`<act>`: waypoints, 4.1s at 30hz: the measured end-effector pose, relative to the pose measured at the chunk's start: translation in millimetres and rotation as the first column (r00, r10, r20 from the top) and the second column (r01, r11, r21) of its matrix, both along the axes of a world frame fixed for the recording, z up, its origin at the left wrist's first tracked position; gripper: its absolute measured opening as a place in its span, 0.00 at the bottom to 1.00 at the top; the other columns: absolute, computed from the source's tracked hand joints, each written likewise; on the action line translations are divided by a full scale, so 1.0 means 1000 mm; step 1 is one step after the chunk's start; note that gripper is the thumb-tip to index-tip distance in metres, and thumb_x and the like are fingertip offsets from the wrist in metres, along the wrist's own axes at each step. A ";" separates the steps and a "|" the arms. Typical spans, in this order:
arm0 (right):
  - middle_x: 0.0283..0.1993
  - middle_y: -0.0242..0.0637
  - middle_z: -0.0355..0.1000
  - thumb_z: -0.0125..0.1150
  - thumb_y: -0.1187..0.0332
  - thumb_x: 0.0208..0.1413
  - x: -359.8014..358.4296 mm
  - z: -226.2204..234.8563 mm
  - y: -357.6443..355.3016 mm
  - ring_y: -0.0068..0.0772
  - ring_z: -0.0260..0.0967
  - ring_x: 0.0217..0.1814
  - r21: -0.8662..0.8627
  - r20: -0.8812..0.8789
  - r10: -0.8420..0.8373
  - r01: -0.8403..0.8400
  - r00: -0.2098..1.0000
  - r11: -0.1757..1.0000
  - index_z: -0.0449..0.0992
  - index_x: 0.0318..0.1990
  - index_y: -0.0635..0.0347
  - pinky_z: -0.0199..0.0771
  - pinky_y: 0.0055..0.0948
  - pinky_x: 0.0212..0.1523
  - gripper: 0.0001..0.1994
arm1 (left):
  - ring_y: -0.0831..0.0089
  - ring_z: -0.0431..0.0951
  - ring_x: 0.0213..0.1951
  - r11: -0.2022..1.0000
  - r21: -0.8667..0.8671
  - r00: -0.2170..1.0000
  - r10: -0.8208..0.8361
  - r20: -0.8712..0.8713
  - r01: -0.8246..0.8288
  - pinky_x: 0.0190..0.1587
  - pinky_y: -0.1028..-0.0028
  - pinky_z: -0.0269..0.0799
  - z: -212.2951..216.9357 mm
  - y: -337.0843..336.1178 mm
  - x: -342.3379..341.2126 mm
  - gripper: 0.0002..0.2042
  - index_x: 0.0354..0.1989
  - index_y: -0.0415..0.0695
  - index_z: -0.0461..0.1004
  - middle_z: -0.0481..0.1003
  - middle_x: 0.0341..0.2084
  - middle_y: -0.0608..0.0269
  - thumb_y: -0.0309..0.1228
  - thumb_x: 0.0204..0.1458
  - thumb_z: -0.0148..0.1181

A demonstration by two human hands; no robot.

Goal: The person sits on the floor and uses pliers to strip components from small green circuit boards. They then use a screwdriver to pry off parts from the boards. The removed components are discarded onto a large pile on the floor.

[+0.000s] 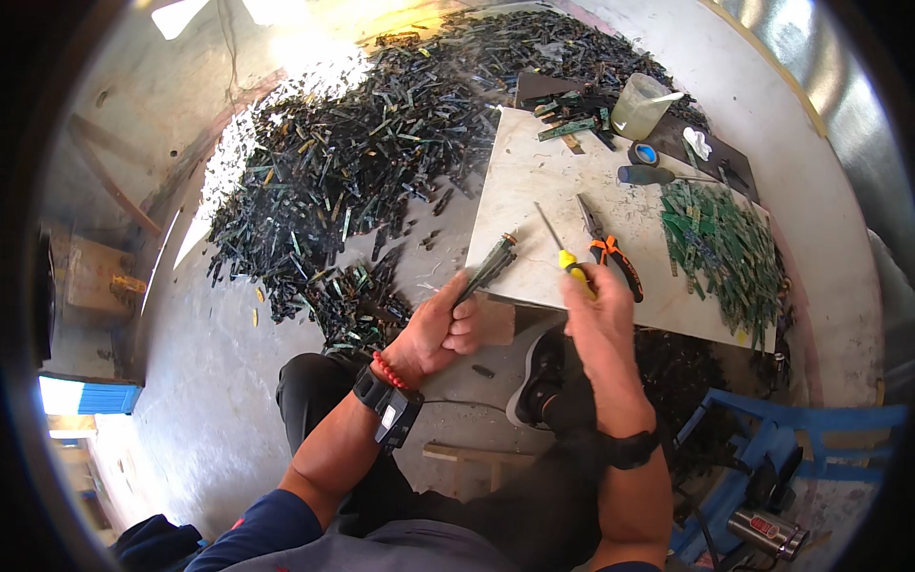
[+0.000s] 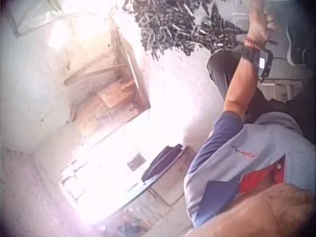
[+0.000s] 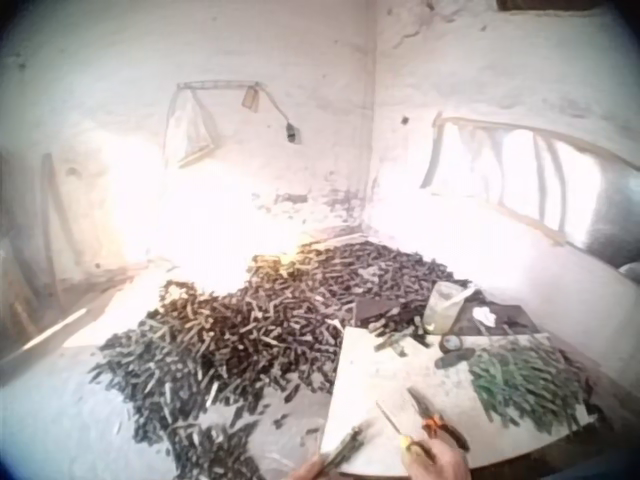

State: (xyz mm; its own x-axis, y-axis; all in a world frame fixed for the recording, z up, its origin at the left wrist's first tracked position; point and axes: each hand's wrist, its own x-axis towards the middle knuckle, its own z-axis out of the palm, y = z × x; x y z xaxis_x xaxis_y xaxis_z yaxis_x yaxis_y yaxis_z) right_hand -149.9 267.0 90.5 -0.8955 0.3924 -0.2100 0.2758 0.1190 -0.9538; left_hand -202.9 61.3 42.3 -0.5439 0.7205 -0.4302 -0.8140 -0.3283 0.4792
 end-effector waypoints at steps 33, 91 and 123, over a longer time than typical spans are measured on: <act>0.24 0.43 0.70 0.67 0.73 0.50 0.007 0.006 -0.025 0.41 0.71 0.24 0.452 -0.223 0.128 -0.014 0.966 0.892 0.64 0.35 0.62 0.71 0.32 0.28 0.14 | 0.82 0.53 0.15 0.957 -0.263 0.937 -0.199 -0.286 0.123 0.17 0.80 0.47 0.006 0.020 0.026 0.28 0.29 0.41 0.69 0.60 0.14 0.70 0.55 0.65 0.36; 0.25 0.42 0.73 0.61 0.67 0.59 0.042 0.012 0.017 0.25 0.67 0.25 0.458 -0.070 0.141 -0.094 0.988 0.884 0.77 0.41 0.71 0.69 0.25 0.30 0.12 | 0.81 0.46 0.14 1.000 -0.021 0.998 0.001 0.059 0.000 0.17 0.79 0.43 0.003 0.011 0.012 0.24 0.19 0.53 0.58 0.50 0.13 0.76 0.51 0.67 0.37; 0.30 0.42 0.76 0.61 0.68 0.57 0.040 0.008 -0.004 0.29 0.71 0.24 0.403 -0.134 0.118 -0.055 0.984 0.914 0.76 0.42 0.68 0.70 0.28 0.26 0.11 | 0.80 0.46 0.13 0.997 -0.051 0.998 -0.051 0.028 0.053 0.17 0.78 0.44 -0.001 0.014 0.016 0.24 0.22 0.50 0.58 0.52 0.13 0.74 0.52 0.66 0.37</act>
State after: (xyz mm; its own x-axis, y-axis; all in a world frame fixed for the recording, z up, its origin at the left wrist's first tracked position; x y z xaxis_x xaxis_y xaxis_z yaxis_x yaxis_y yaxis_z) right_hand -109.6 262.8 98.7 -0.9382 0.3348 0.0875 0.1033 0.5121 -0.8527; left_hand -186.7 75.3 40.8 -0.4943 0.7237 -0.4816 -0.8418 -0.2605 0.4727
